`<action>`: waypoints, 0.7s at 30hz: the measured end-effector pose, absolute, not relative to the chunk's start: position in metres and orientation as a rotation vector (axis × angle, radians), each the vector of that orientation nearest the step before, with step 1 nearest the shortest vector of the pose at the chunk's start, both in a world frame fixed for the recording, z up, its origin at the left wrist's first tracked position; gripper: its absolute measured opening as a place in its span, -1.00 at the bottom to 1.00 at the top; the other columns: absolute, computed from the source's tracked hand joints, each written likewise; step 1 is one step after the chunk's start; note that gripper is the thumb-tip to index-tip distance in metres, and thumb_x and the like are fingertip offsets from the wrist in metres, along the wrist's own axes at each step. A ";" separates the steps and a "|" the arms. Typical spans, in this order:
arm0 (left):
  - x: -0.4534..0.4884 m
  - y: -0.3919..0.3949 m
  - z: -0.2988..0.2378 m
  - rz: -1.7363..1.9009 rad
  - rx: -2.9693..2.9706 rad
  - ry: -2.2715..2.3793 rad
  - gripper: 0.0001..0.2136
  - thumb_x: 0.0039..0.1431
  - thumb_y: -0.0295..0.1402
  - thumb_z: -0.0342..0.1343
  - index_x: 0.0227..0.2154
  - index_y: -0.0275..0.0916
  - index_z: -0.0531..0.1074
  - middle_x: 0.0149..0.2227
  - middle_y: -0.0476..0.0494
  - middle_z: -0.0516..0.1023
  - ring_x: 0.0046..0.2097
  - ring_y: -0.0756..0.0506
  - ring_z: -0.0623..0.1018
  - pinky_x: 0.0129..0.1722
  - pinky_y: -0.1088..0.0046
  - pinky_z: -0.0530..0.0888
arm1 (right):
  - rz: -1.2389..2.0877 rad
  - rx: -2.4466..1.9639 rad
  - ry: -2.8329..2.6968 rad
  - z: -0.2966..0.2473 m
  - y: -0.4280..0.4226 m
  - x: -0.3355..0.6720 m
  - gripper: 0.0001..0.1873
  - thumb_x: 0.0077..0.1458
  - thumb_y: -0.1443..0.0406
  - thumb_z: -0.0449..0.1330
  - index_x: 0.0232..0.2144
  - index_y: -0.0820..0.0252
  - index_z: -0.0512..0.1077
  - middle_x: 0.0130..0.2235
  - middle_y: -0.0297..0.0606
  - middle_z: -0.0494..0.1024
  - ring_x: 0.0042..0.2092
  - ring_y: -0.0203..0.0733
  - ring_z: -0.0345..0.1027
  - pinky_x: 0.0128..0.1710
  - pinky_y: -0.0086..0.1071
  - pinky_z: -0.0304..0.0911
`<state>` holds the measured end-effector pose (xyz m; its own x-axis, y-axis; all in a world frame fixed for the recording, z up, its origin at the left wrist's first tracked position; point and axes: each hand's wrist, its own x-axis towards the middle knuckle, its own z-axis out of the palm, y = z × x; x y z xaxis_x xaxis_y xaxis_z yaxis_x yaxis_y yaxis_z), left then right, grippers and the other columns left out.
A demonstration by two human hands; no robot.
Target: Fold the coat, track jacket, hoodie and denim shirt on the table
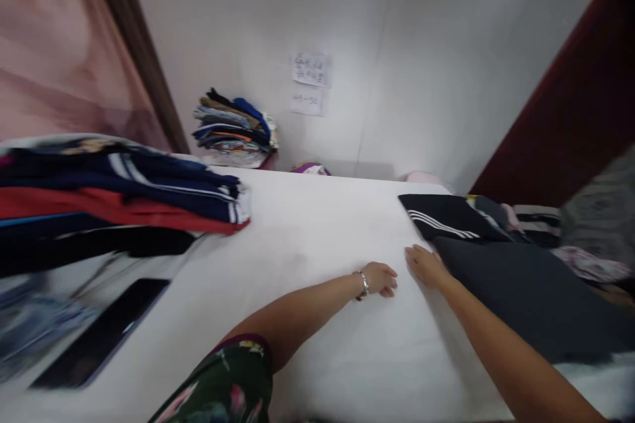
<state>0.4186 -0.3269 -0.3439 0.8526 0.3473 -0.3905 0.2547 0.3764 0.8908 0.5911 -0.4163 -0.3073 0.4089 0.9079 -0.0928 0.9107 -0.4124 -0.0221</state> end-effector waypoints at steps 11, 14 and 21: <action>0.242 -0.314 -0.344 0.034 1.516 0.465 -0.64 -0.41 0.02 0.34 -0.55 -0.02 0.43 -0.53 -0.06 0.47 -0.57 -0.03 0.54 -0.49 0.44 0.49 | 0.070 2.760 2.168 -0.414 -0.445 0.525 -0.46 0.18 0.04 -0.14 0.07 -0.04 0.44 0.23 -0.14 0.32 0.28 0.13 0.08 0.21 0.10 0.10; 0.196 -0.297 -0.331 0.083 1.639 0.543 -0.69 -0.27 0.04 0.27 -0.51 -0.01 0.44 -0.52 -0.04 0.47 -0.54 -0.07 0.57 -0.46 0.34 0.52 | 0.037 2.740 2.346 -0.428 -0.443 0.502 -0.50 0.09 -0.01 -0.02 0.04 -0.22 0.45 0.20 -0.28 0.35 0.26 0.12 0.12 0.20 0.12 0.14; 0.092 -0.220 -0.242 0.625 2.077 1.150 -0.87 0.02 -0.26 0.17 -0.36 -0.08 0.56 -0.35 -0.07 0.61 -0.28 -0.14 0.61 -0.20 0.37 0.53 | -0.203 2.436 2.631 -0.407 -0.430 0.423 -0.54 0.06 0.04 0.08 0.05 -0.32 0.41 0.22 -0.41 0.30 0.23 0.07 0.16 0.17 0.01 0.21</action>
